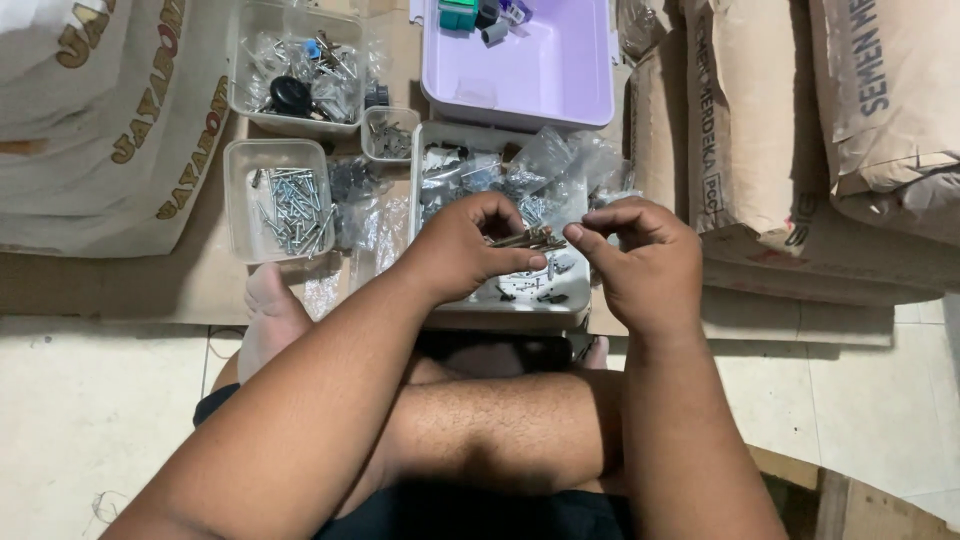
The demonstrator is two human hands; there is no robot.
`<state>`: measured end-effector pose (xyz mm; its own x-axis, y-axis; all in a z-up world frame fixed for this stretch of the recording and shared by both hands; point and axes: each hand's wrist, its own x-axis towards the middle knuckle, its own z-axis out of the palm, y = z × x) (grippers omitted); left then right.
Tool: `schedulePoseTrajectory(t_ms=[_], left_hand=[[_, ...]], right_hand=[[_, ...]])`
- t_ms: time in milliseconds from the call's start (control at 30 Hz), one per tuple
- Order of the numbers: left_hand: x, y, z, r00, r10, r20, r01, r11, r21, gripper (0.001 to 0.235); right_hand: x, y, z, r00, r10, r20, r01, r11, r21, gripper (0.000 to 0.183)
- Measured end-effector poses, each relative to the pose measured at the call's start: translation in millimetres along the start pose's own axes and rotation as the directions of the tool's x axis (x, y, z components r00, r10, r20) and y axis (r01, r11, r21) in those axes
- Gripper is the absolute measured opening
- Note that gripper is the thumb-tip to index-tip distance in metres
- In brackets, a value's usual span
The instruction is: The person sits on the floor and sorts various hardware items, including screws, bolts, and plastic bags, into different plastic containers. They pick up items from a larger container, inspect them, and place them into smaller bins or back into the main pile.
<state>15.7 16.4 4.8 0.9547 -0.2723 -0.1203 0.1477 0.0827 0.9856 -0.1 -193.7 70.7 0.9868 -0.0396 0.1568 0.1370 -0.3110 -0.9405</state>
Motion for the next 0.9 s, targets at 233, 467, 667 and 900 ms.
schedulePoseTrajectory(t_ms=[233,467,667,900], left_hand=[[2.7,-12.8,-5.5,1.000,0.005,0.011,-0.002,0.954,-0.301,0.038],[9.9,-18.2,-4.4,1.000,0.023,-0.002,-0.022,0.918,-0.395,0.049],[7.0,-4.3,-3.3,0.982,-0.029,-0.186,-0.016,0.972,-0.236,0.036],[5.1,21.5,4.0,0.879,-0.070,-0.472,0.057,0.997,-0.043,0.048]], right_hand=[[12.8,1.3,-2.3,1.000,-0.006,0.003,0.006,0.978,0.208,0.030],[19.0,-5.9,5.1,0.981,0.150,0.125,-0.141,0.987,-0.081,0.017],[40.6,-16.1,26.8,0.974,0.155,0.164,-0.152,0.988,-0.029,0.013],[92.4,-24.3,54.8,0.986,0.036,0.161,-0.032,0.999,-0.028,0.009]])
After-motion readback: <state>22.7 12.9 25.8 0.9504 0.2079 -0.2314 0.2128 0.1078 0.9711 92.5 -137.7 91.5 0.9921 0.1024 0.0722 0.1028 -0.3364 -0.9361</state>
